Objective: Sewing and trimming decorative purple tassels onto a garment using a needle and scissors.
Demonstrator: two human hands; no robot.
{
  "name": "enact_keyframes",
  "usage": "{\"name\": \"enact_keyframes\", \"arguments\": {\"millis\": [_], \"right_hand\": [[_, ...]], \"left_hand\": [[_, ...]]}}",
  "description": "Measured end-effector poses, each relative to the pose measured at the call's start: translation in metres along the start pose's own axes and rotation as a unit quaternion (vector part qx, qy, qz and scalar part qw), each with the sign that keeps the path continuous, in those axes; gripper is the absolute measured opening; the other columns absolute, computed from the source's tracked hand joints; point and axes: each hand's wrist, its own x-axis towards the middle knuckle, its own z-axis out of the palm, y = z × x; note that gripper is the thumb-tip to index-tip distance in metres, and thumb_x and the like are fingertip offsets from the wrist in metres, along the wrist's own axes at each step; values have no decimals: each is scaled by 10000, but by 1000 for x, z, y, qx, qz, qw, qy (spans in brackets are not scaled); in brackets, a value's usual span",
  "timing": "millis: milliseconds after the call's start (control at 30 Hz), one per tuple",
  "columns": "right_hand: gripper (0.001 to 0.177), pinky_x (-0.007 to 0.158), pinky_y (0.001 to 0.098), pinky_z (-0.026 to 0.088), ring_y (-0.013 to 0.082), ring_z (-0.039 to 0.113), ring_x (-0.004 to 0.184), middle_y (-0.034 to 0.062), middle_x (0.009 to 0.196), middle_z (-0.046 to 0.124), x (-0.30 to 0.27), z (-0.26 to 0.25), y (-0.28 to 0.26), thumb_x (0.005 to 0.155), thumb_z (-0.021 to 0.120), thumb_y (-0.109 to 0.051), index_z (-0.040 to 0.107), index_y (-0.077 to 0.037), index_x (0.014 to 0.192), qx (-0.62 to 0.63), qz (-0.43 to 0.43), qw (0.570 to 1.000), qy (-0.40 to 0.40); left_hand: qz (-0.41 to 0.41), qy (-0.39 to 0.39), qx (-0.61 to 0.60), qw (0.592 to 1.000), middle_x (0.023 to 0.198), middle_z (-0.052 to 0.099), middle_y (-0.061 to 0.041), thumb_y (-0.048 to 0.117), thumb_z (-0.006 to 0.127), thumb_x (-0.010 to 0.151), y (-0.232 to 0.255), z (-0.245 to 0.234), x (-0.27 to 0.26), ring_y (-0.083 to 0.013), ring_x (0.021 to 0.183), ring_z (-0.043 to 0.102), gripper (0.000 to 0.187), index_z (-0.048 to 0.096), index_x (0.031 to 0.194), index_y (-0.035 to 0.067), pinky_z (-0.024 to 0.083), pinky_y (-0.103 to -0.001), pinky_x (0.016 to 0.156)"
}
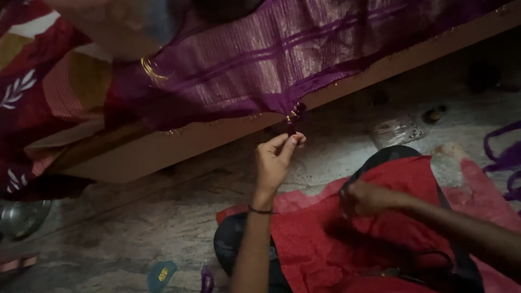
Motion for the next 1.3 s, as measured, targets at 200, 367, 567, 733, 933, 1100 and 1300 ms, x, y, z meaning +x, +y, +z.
{"name": "enact_keyframes", "arguments": {"millis": [200,367,567,733,933,1100,1300], "right_hand": [[229,821,308,564,163,696,955,49,1043,740,-26,-76,-167,951,634,-120,735,-19,1130,166,-242,860,418],[234,811,305,545,149,663,888,47,980,743,6,-95,-188,1004,627,-173,737,-31,1155,412,-152,858,268],[230,878,296,565,113,695,955,28,1015,759,13,-65,-170,1033,578,-163,746,-17,1088,381,-237,836,318],[222,876,285,526,109,662,953,25,1003,736,14,-61,-154,1066,582,-159,743,-7,1070,375,-278,827,315],[221,931,280,508,106,663,1006,19,1036,738,20,-53,-147,1037,565,-141,726,-1,1096,445,-246,819,267],[225,938,277,467,100,608,1039,14,1093,704,35,-47,-137,1060,581,-133,723,10,1159,437,-225,825,278],[346,935,315,516,139,633,1063,56,1094,624,12,-79,-179,798,553,88,631,40,1131,144,-281,839,444]], "left_hand": [[128,85,220,963,846,785,-135,169,703,971,29,9,-15,-202,756,737,190,807,997,13,486,-397,1069],[67,90,210,971,949,784,-129,192,685,956,30,12,-18,-219,865,715,179,779,1029,58,528,-401,920],[62,115,120,984,1068,761,-101,114,702,864,11,2,-13,-201,1022,682,287,727,1137,31,347,-435,1042],[-75,-26,-226,971,1100,748,-73,91,618,912,3,-5,14,-138,1039,656,291,734,1152,-26,487,-295,967],[-81,-63,-197,975,1077,752,-67,127,636,1006,6,0,22,-134,974,666,245,743,1125,-58,523,-288,895],[-29,25,-129,991,1018,728,-79,145,685,984,-20,6,18,-147,930,687,207,786,1030,-29,553,-306,844],[175,169,248,938,995,781,-109,168,767,924,-5,5,12,-325,1035,633,142,869,956,75,476,-427,921]]}}
